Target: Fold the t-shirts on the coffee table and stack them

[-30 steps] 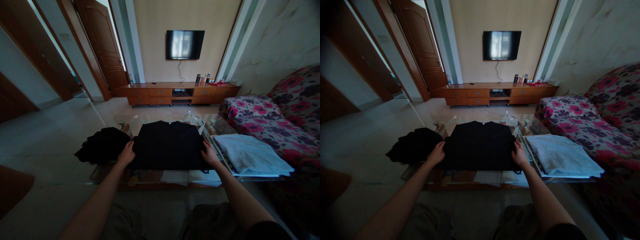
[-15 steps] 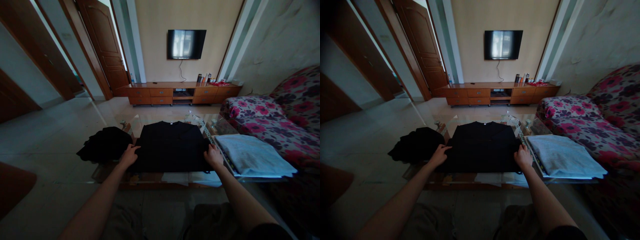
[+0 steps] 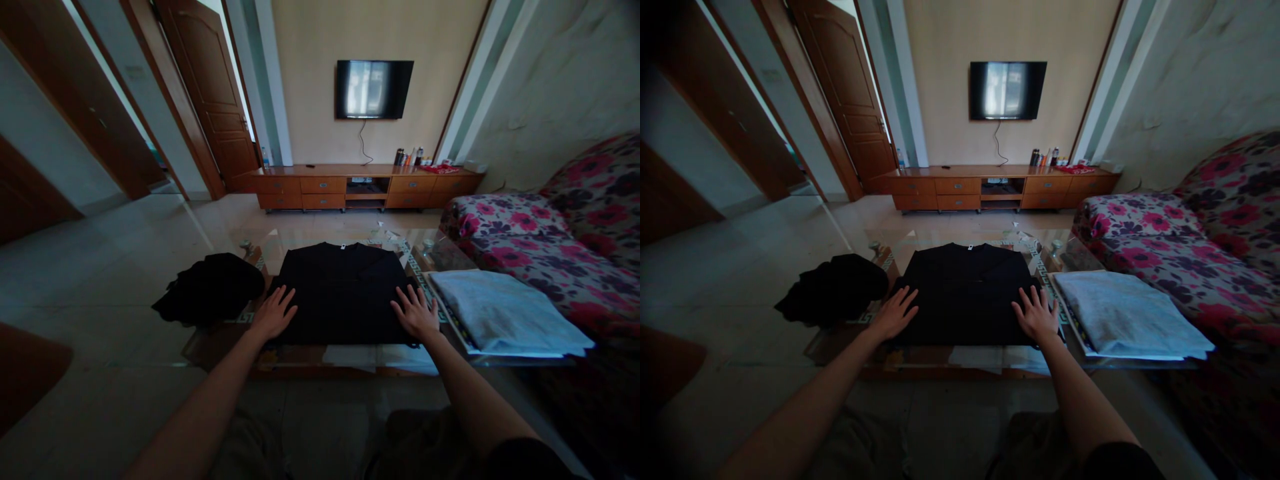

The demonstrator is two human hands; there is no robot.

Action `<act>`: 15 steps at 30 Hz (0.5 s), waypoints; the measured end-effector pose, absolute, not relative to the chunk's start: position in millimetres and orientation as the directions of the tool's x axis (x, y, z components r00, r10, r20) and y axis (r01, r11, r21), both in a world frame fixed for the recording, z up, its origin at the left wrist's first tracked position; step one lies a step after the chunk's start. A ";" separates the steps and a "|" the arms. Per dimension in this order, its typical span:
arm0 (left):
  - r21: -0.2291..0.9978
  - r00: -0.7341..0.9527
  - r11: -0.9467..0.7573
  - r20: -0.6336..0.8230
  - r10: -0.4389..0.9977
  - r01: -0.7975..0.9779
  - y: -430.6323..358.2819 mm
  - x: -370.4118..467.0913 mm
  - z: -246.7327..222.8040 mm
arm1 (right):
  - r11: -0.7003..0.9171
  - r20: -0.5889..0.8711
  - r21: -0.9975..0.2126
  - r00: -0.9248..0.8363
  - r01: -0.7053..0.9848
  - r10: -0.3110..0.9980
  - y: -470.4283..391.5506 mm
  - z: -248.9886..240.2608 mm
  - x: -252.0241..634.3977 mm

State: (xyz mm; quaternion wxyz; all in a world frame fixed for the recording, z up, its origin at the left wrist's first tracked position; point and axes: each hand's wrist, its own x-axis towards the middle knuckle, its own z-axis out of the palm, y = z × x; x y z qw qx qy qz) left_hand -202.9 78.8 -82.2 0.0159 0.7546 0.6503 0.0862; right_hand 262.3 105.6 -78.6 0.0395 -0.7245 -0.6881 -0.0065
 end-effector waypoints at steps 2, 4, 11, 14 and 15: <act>0.122 0.117 -0.130 0.105 0.988 0.984 79.5 -201.4 -80.6 | -0.111 0.057 -0.057 0.114 0.992 0.992 108.2 -78.1 263.1; 0.109 0.065 -0.078 0.123 0.990 0.991 81.3 -190.9 -75.2 | -0.190 0.074 -0.060 0.195 0.980 0.978 111.7 -74.1 258.1; 0.184 0.201 -0.243 0.222 0.954 0.952 96.8 -114.8 -63.1 | 0.139 0.104 -0.106 -0.128 0.985 0.986 126.6 -58.6 206.7; 0.228 0.241 -0.272 0.154 0.958 0.935 102.2 -99.8 -69.6 | 0.203 0.028 -0.147 -0.201 0.968 0.979 131.4 -62.6 194.8; 0.235 0.237 -0.263 0.132 0.962 0.936 103.4 -98.8 -72.2 | 0.178 0.018 -0.150 -0.178 0.972 0.984 132.8 -64.3 194.3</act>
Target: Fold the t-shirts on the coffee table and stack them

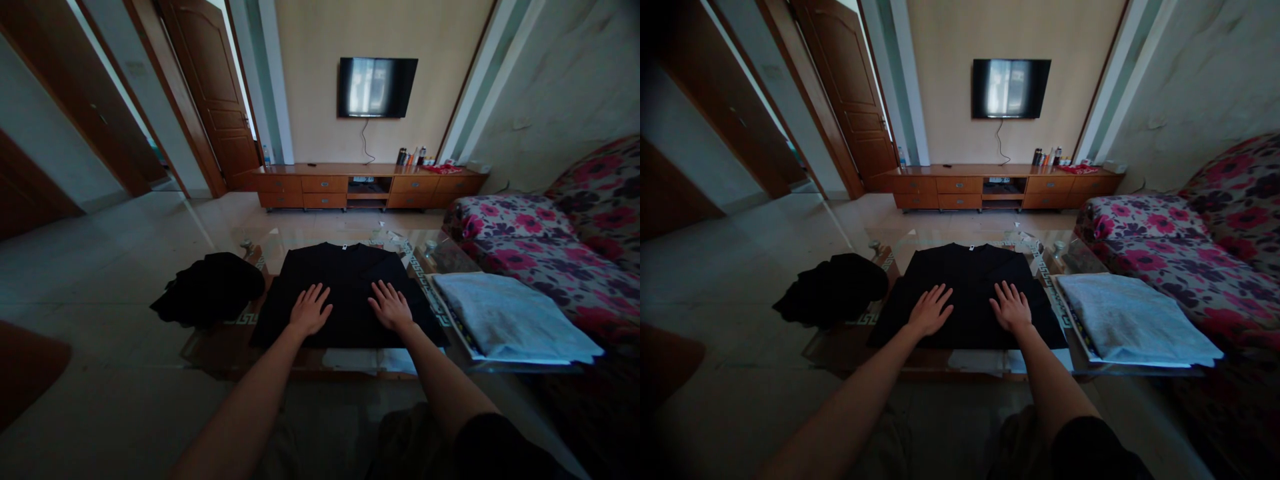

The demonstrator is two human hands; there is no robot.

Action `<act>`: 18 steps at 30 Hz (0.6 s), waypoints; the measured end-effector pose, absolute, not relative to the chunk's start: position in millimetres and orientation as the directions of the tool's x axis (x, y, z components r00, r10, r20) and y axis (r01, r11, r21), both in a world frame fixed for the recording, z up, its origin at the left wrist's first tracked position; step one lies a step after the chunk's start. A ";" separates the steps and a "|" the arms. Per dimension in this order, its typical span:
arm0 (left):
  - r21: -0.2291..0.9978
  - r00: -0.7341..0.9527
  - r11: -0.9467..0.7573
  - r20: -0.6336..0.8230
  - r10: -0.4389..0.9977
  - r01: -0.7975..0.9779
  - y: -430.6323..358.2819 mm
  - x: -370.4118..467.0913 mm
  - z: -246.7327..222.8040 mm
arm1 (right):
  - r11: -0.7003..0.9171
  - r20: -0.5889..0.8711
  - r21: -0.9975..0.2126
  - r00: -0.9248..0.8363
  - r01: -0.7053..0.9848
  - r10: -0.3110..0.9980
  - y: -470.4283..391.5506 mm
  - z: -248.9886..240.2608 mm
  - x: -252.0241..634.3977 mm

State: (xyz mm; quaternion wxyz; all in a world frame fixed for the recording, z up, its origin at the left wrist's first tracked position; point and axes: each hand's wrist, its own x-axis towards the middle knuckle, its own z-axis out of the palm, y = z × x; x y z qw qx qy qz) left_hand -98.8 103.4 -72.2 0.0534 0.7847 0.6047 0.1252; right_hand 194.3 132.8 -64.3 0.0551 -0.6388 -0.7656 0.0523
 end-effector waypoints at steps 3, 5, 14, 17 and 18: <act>0.239 0.219 -0.239 0.107 0.970 0.941 105.4 -100.9 -77.5 | 0.079 -0.008 -0.148 -0.081 0.986 0.997 136.0 -67.1 197.6; 0.234 0.208 -0.230 0.114 0.971 0.945 105.3 -100.1 -78.1 | 0.013 -0.025 -0.144 -0.017 0.990 1.000 135.7 -66.2 196.4; 0.235 0.304 -0.345 0.193 0.933 0.909 107.0 -53.1 -73.8 | 0.438 0.091 -0.290 -0.431 0.851 0.898 116.9 -56.3 105.5; 0.250 0.294 -0.311 0.103 0.950 0.917 111.0 -51.2 -79.3 | 0.424 0.060 -0.336 -0.430 0.841 0.901 116.3 -59.8 88.9; 0.249 0.296 -0.309 0.088 0.951 0.918 112.0 -53.8 -81.3 | 0.413 0.047 -0.332 -0.422 0.848 0.905 117.2 -61.8 88.9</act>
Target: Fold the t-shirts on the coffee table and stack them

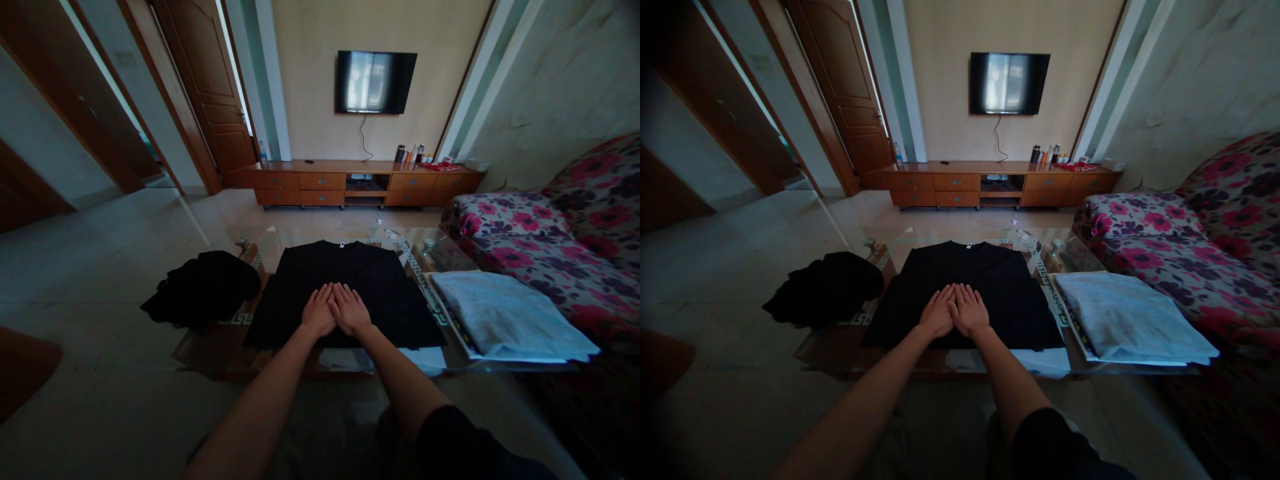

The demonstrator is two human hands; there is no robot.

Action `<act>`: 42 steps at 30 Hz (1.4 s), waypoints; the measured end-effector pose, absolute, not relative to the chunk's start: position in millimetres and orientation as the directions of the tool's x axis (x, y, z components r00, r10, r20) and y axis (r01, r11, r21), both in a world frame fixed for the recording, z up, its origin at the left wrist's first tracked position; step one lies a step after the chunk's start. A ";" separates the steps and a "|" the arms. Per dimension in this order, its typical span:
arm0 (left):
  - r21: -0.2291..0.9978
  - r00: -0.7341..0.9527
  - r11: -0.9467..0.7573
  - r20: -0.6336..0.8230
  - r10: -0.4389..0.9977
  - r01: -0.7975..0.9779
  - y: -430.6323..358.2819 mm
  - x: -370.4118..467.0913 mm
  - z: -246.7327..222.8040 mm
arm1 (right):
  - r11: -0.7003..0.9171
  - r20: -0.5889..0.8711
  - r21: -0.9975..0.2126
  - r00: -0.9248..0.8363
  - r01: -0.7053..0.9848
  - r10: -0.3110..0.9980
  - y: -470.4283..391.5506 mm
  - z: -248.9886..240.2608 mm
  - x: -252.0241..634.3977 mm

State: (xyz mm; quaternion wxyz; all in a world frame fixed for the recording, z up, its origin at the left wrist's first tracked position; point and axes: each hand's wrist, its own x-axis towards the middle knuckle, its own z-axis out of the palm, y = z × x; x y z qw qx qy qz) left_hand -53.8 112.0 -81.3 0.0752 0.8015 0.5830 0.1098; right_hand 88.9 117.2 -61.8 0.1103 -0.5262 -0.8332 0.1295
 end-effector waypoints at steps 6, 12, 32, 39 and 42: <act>0.240 0.174 -0.206 0.147 0.974 0.949 113.1 -101.8 -84.5 | 0.325 0.029 -0.219 -0.327 0.920 0.945 130.8 -71.1 138.6; 0.196 -0.060 0.031 0.143 0.988 0.980 109.6 -179.2 -83.3 | 0.061 0.062 -0.115 -0.054 0.992 0.997 144.8 -78.9 239.6; 0.215 0.431 -0.473 0.216 0.876 0.854 70.7 -66.3 -67.3 | 0.383 0.219 -0.210 -0.338 0.900 0.915 87.5 -49.6 132.9; 0.220 0.352 -0.378 0.150 0.924 0.899 69.7 -102.3 -75.7 | 0.344 0.059 -0.196 -0.339 0.918 0.939 92.0 -66.5 166.0; 0.199 0.262 -0.288 0.145 0.954 0.937 68.3 -149.3 -74.8 | 0.255 0.074 -0.135 -0.247 0.957 0.966 99.1 -73.9 228.3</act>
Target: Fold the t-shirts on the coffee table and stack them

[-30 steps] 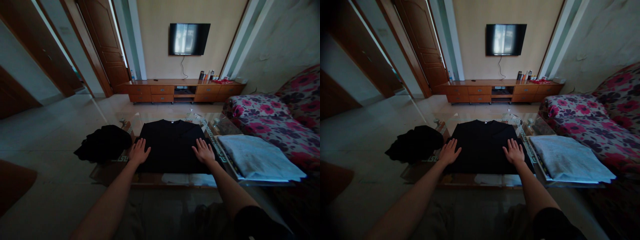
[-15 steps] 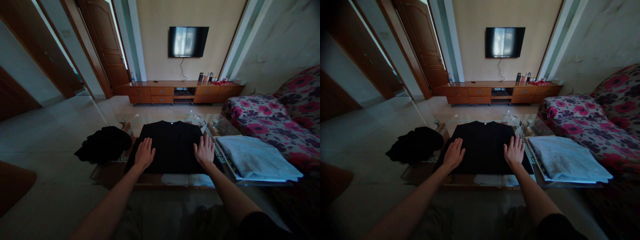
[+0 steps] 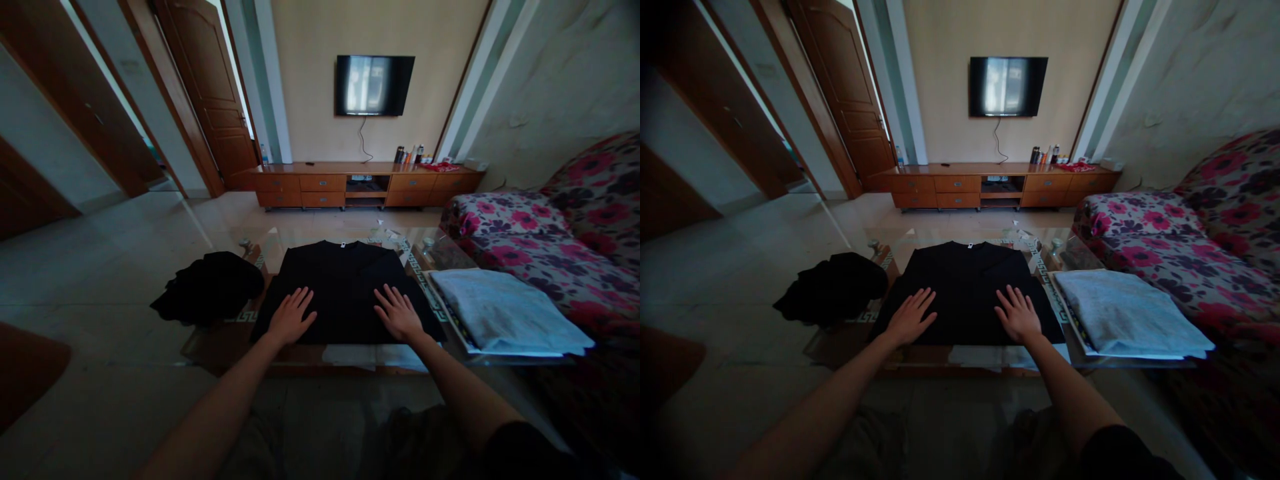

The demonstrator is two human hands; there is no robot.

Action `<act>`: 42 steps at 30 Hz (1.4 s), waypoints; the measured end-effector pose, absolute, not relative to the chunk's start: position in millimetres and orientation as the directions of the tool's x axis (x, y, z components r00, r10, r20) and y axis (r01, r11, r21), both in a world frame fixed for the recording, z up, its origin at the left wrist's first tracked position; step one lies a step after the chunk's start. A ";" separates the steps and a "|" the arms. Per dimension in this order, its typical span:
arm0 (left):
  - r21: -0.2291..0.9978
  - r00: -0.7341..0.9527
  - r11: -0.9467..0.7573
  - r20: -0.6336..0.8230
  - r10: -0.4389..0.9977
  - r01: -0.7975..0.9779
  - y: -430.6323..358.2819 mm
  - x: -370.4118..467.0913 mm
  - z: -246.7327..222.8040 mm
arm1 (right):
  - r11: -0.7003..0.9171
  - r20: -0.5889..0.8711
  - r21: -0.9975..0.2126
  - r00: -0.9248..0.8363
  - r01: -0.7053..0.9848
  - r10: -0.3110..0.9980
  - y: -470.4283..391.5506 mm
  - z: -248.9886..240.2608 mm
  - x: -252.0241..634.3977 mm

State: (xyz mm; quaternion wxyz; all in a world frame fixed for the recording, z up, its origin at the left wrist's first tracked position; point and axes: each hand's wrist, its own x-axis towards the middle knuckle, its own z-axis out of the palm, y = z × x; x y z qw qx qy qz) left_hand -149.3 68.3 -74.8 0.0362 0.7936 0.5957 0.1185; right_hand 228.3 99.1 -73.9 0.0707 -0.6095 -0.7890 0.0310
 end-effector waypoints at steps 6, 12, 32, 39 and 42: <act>0.147 0.185 -0.208 0.153 0.971 0.967 58.1 -206.4 -80.7 | 0.137 0.118 -0.086 -0.126 0.987 0.985 101.7 -94.9 312.4; 0.142 0.223 -0.240 0.126 0.967 0.960 32.1 -207.9 -77.3 | 0.102 0.160 -0.048 -0.093 0.994 0.983 86.6 -108.3 319.4; 0.155 0.053 -0.080 0.172 0.984 0.985 83.0 -209.1 -95.0 | 0.117 0.085 -0.072 -0.110 0.991 0.990 104.0 -92.6 312.9; 0.214 0.059 -0.088 0.140 0.988 0.973 92.2 -217.8 -98.2 | 0.073 0.025 -0.079 -0.071 0.994 0.997 101.1 -90.0 307.8; 0.317 -0.066 0.027 0.115 0.991 0.948 104.2 -217.7 -93.4 | 0.007 0.044 -0.088 -0.003 0.996 0.999 105.8 -82.9 298.5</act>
